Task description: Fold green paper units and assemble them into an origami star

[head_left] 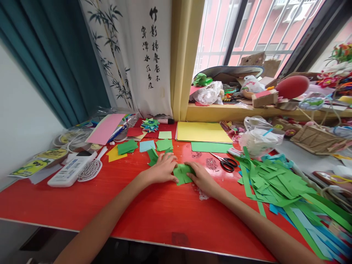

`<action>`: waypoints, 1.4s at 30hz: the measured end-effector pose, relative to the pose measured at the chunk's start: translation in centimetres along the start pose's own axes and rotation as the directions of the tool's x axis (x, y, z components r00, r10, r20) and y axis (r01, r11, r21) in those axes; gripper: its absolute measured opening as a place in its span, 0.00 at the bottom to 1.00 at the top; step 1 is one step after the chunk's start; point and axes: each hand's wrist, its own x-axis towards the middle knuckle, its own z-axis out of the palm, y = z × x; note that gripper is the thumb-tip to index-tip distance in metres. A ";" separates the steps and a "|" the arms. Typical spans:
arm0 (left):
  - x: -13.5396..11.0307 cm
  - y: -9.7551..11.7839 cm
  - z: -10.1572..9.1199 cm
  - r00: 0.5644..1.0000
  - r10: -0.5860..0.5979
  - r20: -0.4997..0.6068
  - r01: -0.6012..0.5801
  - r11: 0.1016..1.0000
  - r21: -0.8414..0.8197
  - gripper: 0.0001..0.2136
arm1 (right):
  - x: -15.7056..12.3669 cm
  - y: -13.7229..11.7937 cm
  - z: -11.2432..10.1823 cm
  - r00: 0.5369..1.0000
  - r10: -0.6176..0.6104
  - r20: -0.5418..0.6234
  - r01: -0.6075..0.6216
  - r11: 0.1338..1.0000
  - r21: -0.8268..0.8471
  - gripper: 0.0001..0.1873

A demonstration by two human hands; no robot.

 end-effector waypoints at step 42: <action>1.0 3.4 2.3 0.977 -0.038 -0.207 0.077 0.981 0.181 0.18 | 0.5 0.0 -1.6 0.860 0.457 -0.226 -0.144 0.643 0.752 0.07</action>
